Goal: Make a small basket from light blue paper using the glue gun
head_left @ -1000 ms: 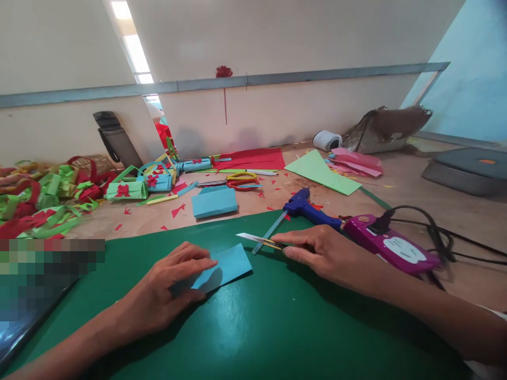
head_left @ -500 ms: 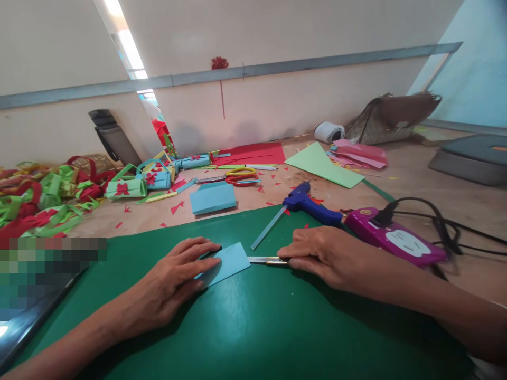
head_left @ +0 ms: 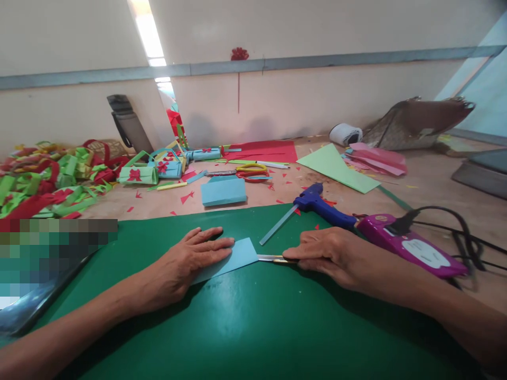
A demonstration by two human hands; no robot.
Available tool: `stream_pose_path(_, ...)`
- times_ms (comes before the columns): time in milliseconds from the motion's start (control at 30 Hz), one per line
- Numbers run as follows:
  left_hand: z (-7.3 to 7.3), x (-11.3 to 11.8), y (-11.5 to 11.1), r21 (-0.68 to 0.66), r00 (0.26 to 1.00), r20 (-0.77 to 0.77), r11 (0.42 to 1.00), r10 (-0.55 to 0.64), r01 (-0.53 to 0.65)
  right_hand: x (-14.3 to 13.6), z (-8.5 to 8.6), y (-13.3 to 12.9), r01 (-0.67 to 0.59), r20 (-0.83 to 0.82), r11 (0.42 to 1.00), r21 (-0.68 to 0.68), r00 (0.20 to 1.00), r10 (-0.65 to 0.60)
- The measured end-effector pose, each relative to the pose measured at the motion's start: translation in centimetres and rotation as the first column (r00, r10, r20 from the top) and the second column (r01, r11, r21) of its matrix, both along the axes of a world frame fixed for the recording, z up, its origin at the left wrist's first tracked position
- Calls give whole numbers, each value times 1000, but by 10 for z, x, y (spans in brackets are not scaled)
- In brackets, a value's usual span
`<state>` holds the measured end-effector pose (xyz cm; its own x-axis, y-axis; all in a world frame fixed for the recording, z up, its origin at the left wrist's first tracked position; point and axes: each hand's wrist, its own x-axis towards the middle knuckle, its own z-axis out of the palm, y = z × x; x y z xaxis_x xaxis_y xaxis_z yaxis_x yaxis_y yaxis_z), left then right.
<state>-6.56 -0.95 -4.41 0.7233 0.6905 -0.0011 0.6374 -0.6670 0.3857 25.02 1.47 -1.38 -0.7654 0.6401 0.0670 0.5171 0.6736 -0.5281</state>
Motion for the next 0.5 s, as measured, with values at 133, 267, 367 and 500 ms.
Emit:
stream_pose_path(133, -2, 0, 1, -8, 1000, 5, 1000, 11, -11, 2, 0, 3, -19, 32, 999, 32, 999, 18)
stream_pose_path(267, -4, 0, 1, -5, 1000, 18, 1000, 11, -11, 2, -4, 5, -38, 49, 997, 73, 998, 34)
stream_pose_path(367, -4, 0, 1, -13, 1000, -11, 1000, 21, -21, 0, -7, 6, -40, 28, 996, 81, 999, 37)
stream_pose_path(500, -3, 0, 1, -19, 999, -23, 1000, 23, -24, -2, -6, 4, -59, 53, 993, 99, 997, 54)
